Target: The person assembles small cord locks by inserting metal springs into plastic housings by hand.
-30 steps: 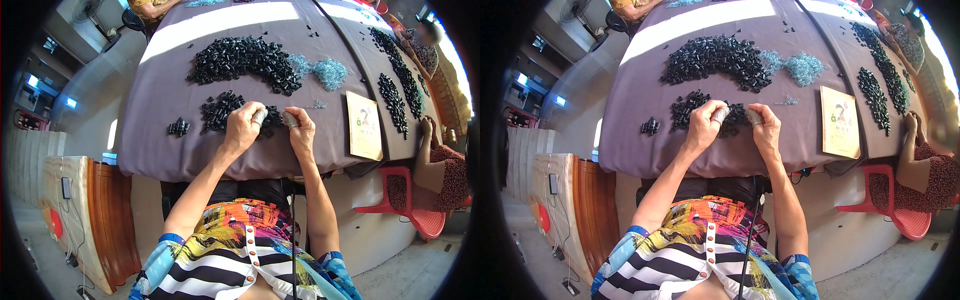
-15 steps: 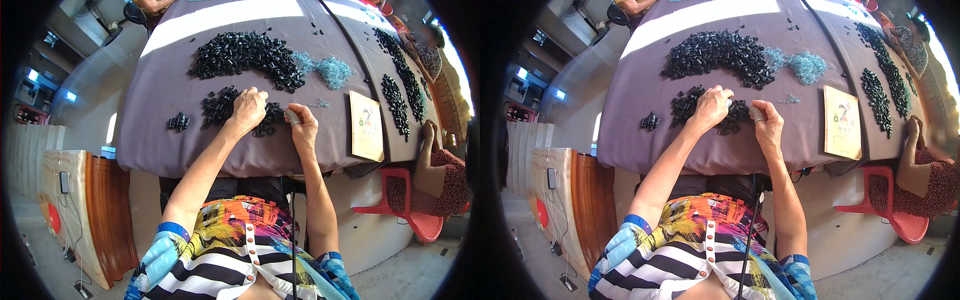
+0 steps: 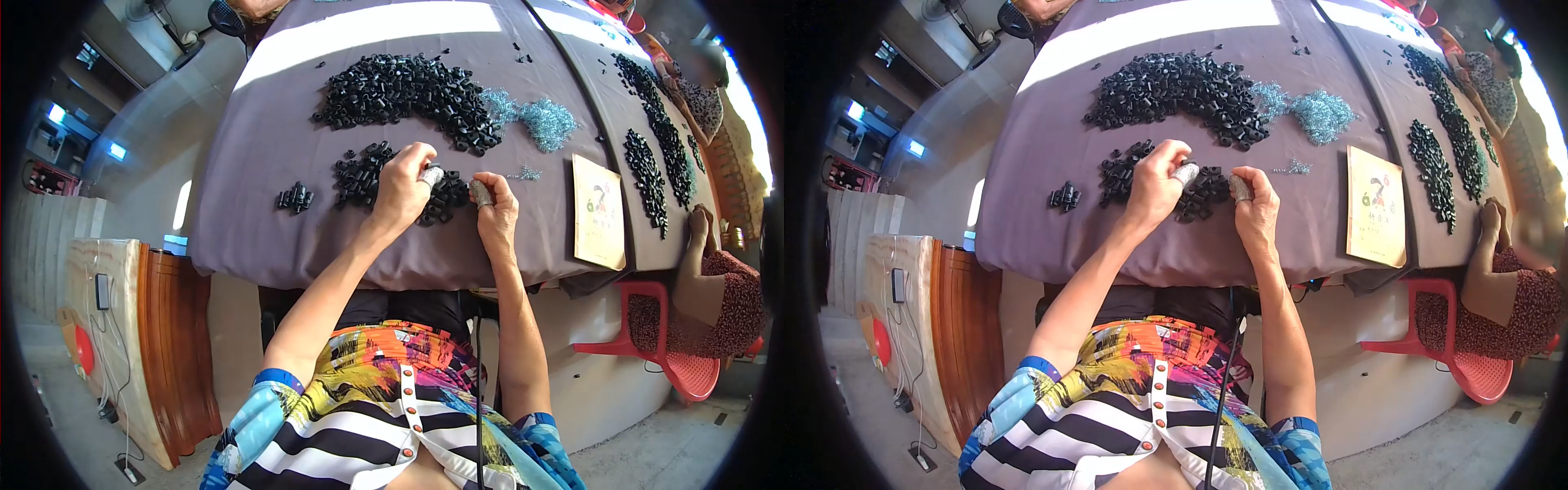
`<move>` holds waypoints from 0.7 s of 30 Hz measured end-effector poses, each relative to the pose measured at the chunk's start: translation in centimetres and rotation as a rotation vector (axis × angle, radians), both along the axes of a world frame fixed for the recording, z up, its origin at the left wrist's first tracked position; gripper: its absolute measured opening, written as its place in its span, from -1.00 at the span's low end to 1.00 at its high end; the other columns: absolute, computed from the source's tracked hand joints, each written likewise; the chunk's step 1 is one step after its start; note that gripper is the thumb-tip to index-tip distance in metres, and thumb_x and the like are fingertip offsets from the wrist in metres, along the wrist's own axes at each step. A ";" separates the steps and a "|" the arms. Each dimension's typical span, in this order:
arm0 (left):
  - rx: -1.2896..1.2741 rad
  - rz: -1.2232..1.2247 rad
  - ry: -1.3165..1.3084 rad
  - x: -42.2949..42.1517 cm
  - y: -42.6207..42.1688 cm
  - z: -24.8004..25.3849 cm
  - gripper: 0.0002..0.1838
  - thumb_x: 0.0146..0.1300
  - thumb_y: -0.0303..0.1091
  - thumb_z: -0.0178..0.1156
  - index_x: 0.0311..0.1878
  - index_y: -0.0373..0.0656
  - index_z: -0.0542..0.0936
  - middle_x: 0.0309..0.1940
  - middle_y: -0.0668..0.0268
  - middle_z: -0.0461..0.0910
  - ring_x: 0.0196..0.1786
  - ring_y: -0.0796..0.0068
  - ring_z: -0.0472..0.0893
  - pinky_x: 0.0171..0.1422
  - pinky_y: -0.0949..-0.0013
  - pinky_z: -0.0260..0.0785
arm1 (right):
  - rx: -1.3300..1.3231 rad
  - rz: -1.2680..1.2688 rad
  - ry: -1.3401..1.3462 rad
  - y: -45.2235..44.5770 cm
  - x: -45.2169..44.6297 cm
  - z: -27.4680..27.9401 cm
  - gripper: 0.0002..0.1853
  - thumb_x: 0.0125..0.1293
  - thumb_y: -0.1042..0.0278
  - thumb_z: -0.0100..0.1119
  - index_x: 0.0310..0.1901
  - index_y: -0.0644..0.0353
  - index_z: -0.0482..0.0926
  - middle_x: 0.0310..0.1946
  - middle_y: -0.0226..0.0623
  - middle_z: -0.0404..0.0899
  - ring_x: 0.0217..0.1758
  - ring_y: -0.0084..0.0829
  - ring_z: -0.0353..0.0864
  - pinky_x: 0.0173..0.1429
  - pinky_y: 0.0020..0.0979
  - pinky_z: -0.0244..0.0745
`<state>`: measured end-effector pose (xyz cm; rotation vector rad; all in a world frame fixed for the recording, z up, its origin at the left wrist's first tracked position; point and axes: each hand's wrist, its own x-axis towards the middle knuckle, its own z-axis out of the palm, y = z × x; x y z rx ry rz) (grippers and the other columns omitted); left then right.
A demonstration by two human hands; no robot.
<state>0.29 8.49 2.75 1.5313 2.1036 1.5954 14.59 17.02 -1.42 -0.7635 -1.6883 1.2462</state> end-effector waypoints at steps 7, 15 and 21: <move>-0.063 -0.195 -0.801 1.7 -6.3 -1.8 -0.75 0.21 -0.61 0.05 -0.04 -0.27 0.53 -0.44 0.37 0.56 -0.49 0.69 0.52 -0.45 0.61 0.42 | 0.055 0.015 0.000 -0.2 -0.1 0.4 -0.68 0.01 0.82 -0.06 -0.23 0.26 0.51 -0.35 -0.41 0.46 -0.32 -0.58 0.49 -0.20 -0.57 0.43; 0.060 -0.315 -0.891 1.5 -6.8 -3.1 -0.80 0.19 -0.66 0.02 -0.13 -0.28 0.49 -0.36 0.31 0.55 -0.38 0.56 0.59 -0.31 0.50 0.51 | 0.502 -0.105 -0.113 -2.3 -0.2 3.3 -0.68 -0.04 0.76 -0.05 -0.24 0.25 0.52 -0.30 -0.21 0.47 -0.23 -0.26 0.52 -0.12 -0.40 0.42; 0.099 -0.266 -0.851 1.5 -6.9 -2.9 -0.80 0.18 -0.66 0.03 -0.14 -0.25 0.50 -0.37 0.34 0.56 -0.37 0.59 0.58 -0.28 0.53 0.49 | 0.399 0.201 -0.111 -5.3 -1.1 5.3 -0.63 -0.13 0.77 -0.07 -0.23 0.24 0.52 -0.32 -0.18 0.47 -0.25 -0.21 0.52 -0.15 -0.37 0.43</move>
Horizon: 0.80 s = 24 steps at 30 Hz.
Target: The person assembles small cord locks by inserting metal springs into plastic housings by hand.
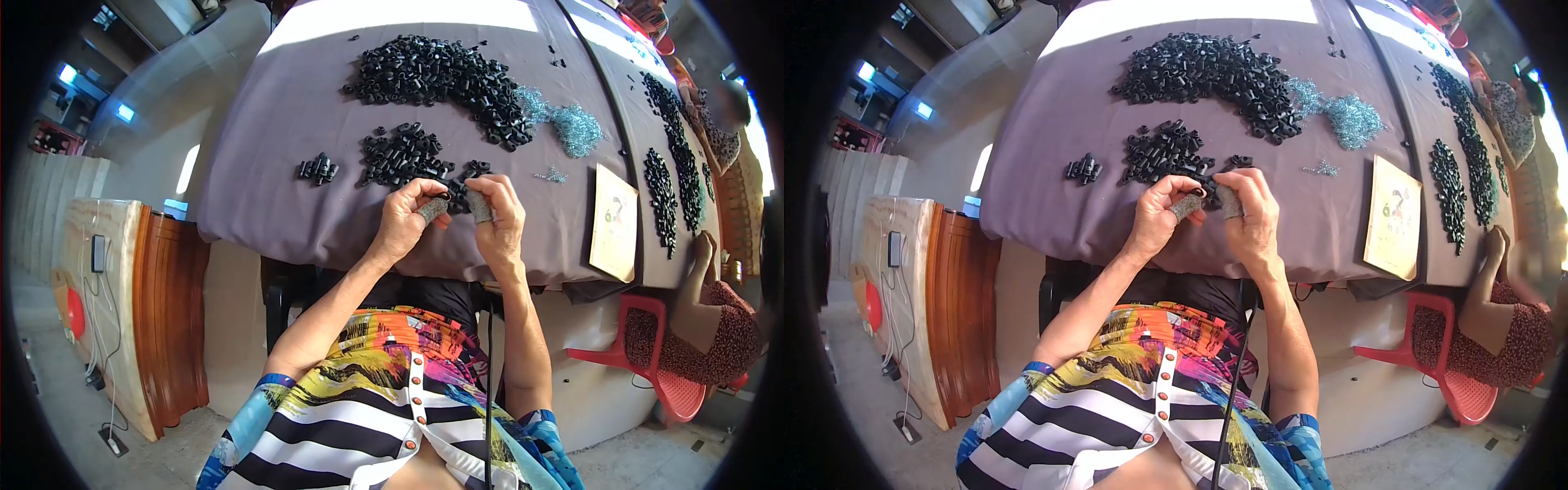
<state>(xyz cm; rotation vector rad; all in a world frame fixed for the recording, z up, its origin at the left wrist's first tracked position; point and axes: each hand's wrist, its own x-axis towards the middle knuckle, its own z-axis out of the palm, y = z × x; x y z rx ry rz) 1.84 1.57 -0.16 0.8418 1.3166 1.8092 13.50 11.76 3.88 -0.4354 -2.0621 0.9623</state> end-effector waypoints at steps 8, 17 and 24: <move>0.035 0.006 0.017 0.1 0.1 -0.7 -0.74 0.19 -0.68 0.02 -0.07 -0.25 0.52 -0.30 0.34 0.58 -0.36 0.62 0.57 -0.25 0.53 0.49 | 0.070 0.105 -0.136 -0.4 -0.1 -0.2 -0.58 -0.23 0.77 -0.11 -0.24 0.23 0.50 -0.34 -0.15 0.46 -0.24 -0.09 0.50 -0.18 -0.29 0.44; -0.025 -0.001 -0.056 0.1 0.0 0.0 -0.76 0.20 -0.67 0.00 -0.07 -0.30 0.51 -0.33 0.32 0.58 -0.35 0.61 0.57 -0.22 0.54 0.48 | 0.024 0.085 -0.125 -0.1 -0.2 -0.4 -0.59 -0.22 0.78 -0.12 -0.26 0.25 0.49 -0.35 -0.14 0.44 -0.26 -0.08 0.48 -0.18 -0.29 0.42; -0.047 -0.048 -0.035 -0.1 -0.2 0.2 -0.76 0.19 -0.67 -0.01 -0.09 -0.30 0.50 -0.36 0.30 0.58 -0.38 0.62 0.57 -0.26 0.53 0.48 | -0.145 0.061 -0.112 -0.5 -0.2 -0.8 -0.62 -0.16 0.83 -0.06 -0.25 0.27 0.49 -0.34 -0.16 0.48 -0.26 -0.24 0.55 -0.18 -0.38 0.45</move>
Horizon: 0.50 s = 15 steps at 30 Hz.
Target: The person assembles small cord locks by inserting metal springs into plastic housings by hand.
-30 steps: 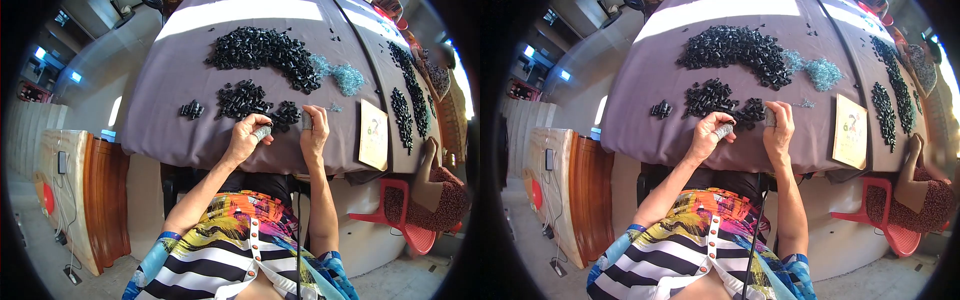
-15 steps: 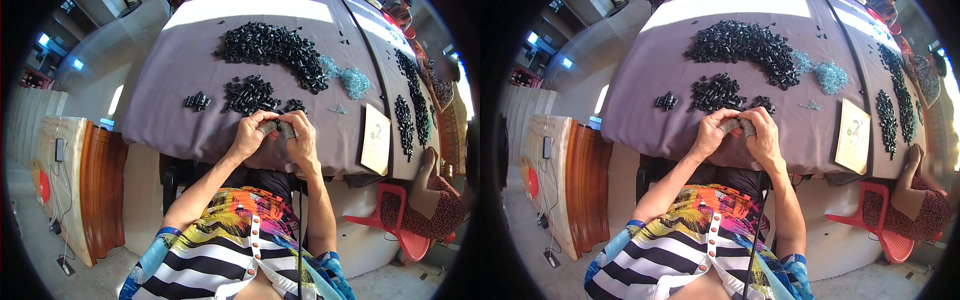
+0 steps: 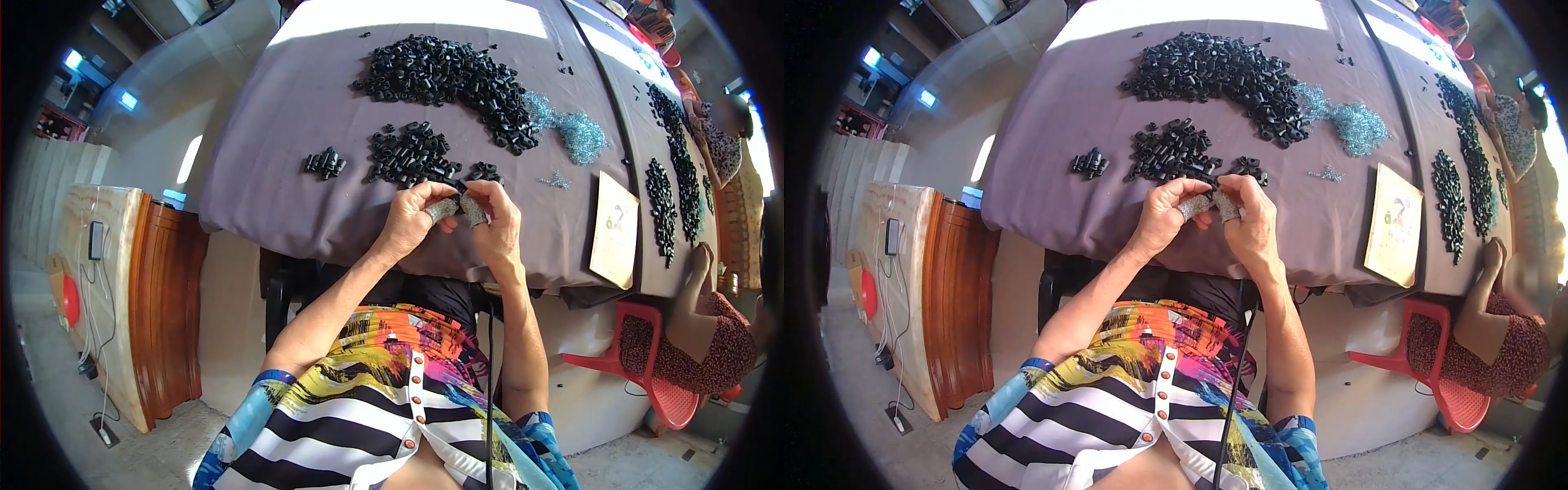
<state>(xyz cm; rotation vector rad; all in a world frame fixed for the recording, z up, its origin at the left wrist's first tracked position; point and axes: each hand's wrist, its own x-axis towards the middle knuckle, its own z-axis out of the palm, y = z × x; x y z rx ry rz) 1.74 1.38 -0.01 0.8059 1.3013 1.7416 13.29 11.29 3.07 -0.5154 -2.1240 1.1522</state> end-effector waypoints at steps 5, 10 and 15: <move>0.017 -0.026 -0.006 -0.2 -0.1 0.3 -0.80 0.21 -0.62 -0.01 -0.11 -0.28 0.48 -0.43 0.33 0.55 -0.47 0.66 0.51 -0.37 0.56 0.42 | -0.257 0.014 0.053 0.3 0.0 -1.6 -0.63 -0.10 0.88 -0.05 -0.25 0.29 0.51 -0.30 -0.24 0.52 -0.22 -0.48 0.56 -0.17 -0.51 0.47; 0.065 -0.007 -0.155 -0.6 -0.1 0.2 -0.81 0.22 -0.61 -0.05 -0.12 -0.26 0.45 -0.44 0.35 0.52 -0.50 0.68 0.46 -0.41 0.58 0.36 | -0.153 0.010 0.196 -1.2 -1.1 -2.2 -0.58 -0.11 0.90 -0.07 -0.21 0.30 0.55 -0.28 -0.26 0.50 -0.22 -0.47 0.55 -0.15 -0.54 0.46; 0.100 0.000 -0.163 -0.7 -0.1 -0.5 -0.80 0.21 -0.62 -0.08 -0.12 -0.24 0.43 -0.42 0.34 0.51 -0.49 0.67 0.46 -0.41 0.58 0.35 | -0.194 0.051 0.192 -1.3 -1.3 -2.0 -0.58 -0.09 0.89 -0.07 -0.18 0.30 0.55 -0.25 -0.25 0.48 -0.19 -0.48 0.55 -0.11 -0.54 0.45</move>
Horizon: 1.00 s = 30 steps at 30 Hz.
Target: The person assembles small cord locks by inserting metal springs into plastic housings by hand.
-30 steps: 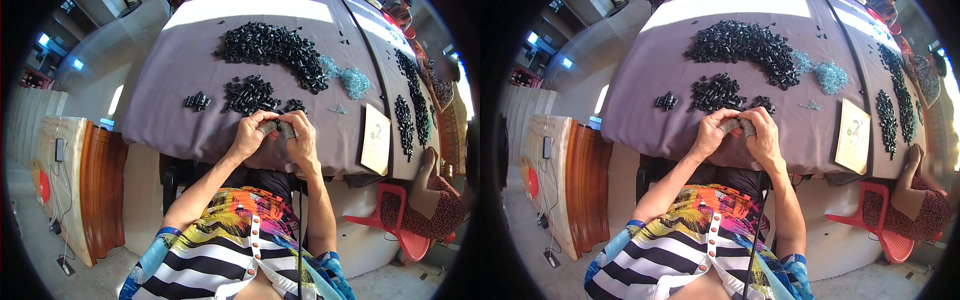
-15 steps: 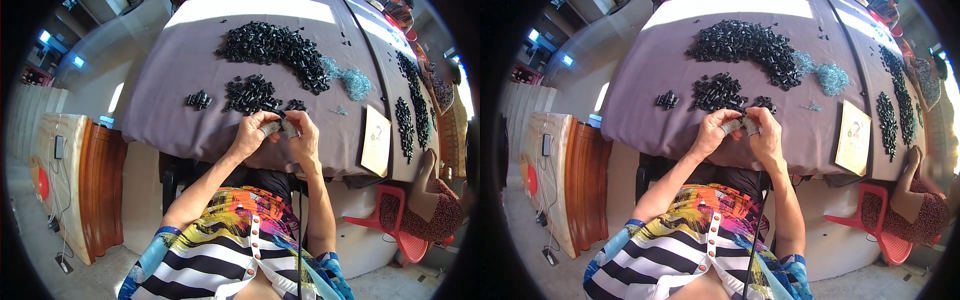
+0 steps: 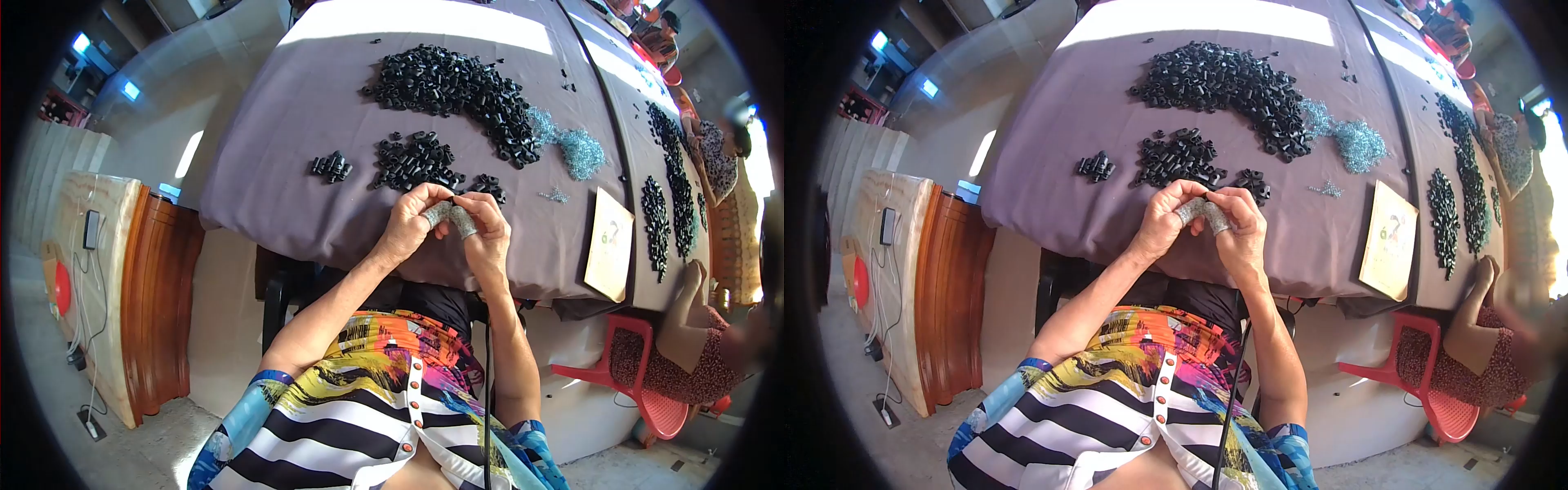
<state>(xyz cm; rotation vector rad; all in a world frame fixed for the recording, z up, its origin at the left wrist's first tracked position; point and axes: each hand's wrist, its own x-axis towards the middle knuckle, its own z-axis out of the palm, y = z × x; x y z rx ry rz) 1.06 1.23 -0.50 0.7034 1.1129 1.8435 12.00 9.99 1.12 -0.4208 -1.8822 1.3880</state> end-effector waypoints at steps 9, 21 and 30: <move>-0.008 0.015 0.003 0.2 0.0 0.6 -0.83 0.21 -0.61 -0.05 -0.13 -0.25 0.42 -0.42 0.31 0.52 -0.50 0.65 0.46 -0.42 0.55 0.33 | 0.310 -0.086 -0.216 3.3 -2.7 2.5 -0.58 -0.17 0.80 -0.08 -0.20 0.28 0.54 -0.22 -0.17 0.51 -0.20 -0.24 0.56 -0.07 -0.41 0.45; 0.022 0.005 -0.046 -0.1 -0.3 0.6 -0.88 0.24 -0.60 -0.02 -0.18 -0.26 0.43 -0.47 0.32 0.51 -0.52 0.67 0.46 -0.46 0.57 0.33 | 0.773 0.070 -0.307 5.5 -7.4 1.0 -0.65 -0.19 0.67 0.07 -0.27 0.20 0.61 -0.19 -0.25 0.52 -0.08 -0.17 0.43 0.04 -0.27 0.37; 0.033 -0.013 -0.049 -0.1 0.0 0.2 -0.87 0.21 -0.60 0.03 -0.17 -0.26 0.43 -0.45 0.31 0.51 -0.52 0.66 0.47 -0.47 0.58 0.35 | 0.727 -0.076 -0.390 7.0 -3.7 1.3 -0.75 -0.16 0.63 0.12 -0.35 0.19 0.60 -0.26 -0.27 0.52 -0.12 -0.18 0.43 0.01 -0.28 0.34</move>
